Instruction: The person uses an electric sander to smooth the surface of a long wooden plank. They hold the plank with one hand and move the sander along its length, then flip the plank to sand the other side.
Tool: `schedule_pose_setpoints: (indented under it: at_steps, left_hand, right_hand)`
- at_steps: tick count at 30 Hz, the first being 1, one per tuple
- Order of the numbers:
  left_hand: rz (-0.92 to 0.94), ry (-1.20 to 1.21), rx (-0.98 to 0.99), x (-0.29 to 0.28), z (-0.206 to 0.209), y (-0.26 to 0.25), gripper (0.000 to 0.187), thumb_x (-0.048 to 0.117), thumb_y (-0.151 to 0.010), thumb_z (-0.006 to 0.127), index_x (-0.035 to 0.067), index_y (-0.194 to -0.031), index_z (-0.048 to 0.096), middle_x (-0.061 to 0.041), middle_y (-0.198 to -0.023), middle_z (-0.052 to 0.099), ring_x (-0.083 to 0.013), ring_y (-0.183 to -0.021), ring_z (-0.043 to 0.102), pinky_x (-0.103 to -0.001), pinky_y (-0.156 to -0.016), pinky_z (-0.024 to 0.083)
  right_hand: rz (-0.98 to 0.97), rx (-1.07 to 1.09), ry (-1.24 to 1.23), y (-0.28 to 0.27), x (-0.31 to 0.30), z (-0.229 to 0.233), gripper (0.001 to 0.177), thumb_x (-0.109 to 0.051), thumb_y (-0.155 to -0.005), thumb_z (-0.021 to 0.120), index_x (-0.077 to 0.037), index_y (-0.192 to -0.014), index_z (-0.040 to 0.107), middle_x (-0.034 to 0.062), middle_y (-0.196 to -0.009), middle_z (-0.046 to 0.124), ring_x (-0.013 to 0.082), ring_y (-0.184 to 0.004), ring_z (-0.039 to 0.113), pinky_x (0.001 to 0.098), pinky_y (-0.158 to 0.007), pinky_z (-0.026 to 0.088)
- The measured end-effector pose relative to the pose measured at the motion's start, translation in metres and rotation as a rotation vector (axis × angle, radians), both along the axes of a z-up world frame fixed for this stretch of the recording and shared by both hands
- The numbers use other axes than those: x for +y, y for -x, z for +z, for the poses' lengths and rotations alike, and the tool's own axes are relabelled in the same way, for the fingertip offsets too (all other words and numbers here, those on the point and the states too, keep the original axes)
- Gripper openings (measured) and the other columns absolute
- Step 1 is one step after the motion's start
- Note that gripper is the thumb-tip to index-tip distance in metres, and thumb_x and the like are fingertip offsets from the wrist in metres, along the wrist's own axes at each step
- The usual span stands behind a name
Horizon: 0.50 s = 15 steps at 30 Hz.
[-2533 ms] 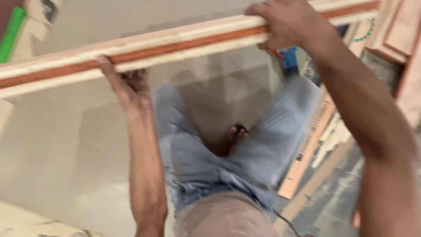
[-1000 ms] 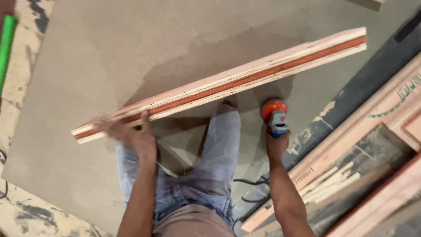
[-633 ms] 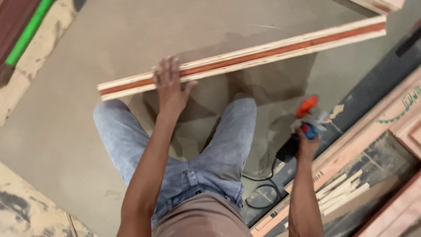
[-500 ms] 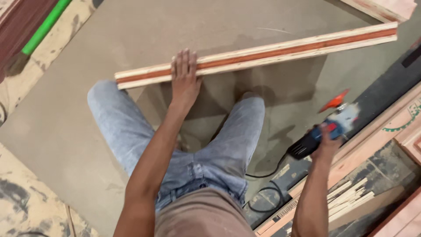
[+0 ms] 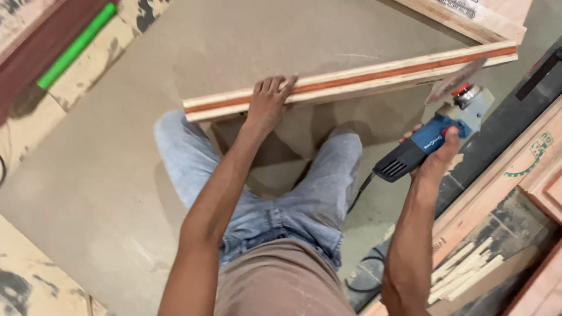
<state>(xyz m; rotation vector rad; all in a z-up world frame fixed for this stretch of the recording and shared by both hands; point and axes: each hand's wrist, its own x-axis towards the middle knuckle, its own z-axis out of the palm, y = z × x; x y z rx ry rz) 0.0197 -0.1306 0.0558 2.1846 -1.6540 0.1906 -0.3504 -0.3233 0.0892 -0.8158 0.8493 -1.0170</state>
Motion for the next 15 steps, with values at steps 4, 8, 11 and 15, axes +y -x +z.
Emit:
schedule_pose_setpoints:
  at_steps: [4, 8, 11, 15]
  left_hand:
    - [0.083, -0.011, 0.154, 0.039, 0.005, -0.040, 0.081, 0.038, -0.072, 0.091, 0.004, -0.136, 0.056, -0.014, -0.123, 0.063, -0.0342, -0.121, 0.055, -0.051, -0.107, 0.038]
    - [0.140, -0.044, 0.242, 0.099, 0.018, -0.088, 0.067, 0.036, -0.071, 0.092, 0.006, -0.123, 0.064, -0.014, -0.121, 0.067, -0.0358, -0.119, 0.059, -0.049, -0.103, 0.042]
    - [0.181, -0.050, 0.289, 0.130, 0.022, -0.119, 0.062, 0.030, -0.071, 0.093, 0.007, -0.121, 0.065, -0.013, -0.119, 0.068, -0.0354, -0.117, 0.060, -0.049, -0.103, 0.044]
    - [0.291, 0.088, 0.622, 0.166, 0.012, -0.137, 0.080, 0.021, -0.066, 0.093, 0.000, -0.131, 0.052, -0.017, -0.124, 0.063, -0.0341, -0.120, 0.058, -0.045, -0.102, 0.047]
  right_hand:
    - [0.072, 0.154, 0.174, -0.047, 0.013, 0.032, 0.070, -0.068, -0.096, 0.065, -0.002, -0.117, 0.059, 0.0156, -0.090, 0.067, 0.0283, -0.073, 0.071, 0.0442, -0.067, 0.061]
    - [0.172, 0.228, 0.208, -0.082, 0.024, 0.058, 0.069, -0.065, -0.099, 0.067, 0.001, -0.116, 0.060, 0.0152, -0.088, 0.066, 0.0257, -0.070, 0.070, 0.0421, -0.064, 0.062]
    - [0.254, 0.085, 0.043, -0.105, 0.030, 0.074, 0.059, -0.052, -0.096, 0.072, 0.002, -0.115, 0.059, 0.0159, -0.088, 0.069, 0.0282, -0.070, 0.073, 0.0452, -0.067, 0.065]
    - [0.395, 0.068, 0.034, -0.128, 0.035, 0.087, 0.048, -0.022, -0.085, 0.082, 0.002, -0.121, 0.059, 0.0150, -0.096, 0.070, 0.0275, -0.086, 0.076, 0.0507, -0.082, 0.066]
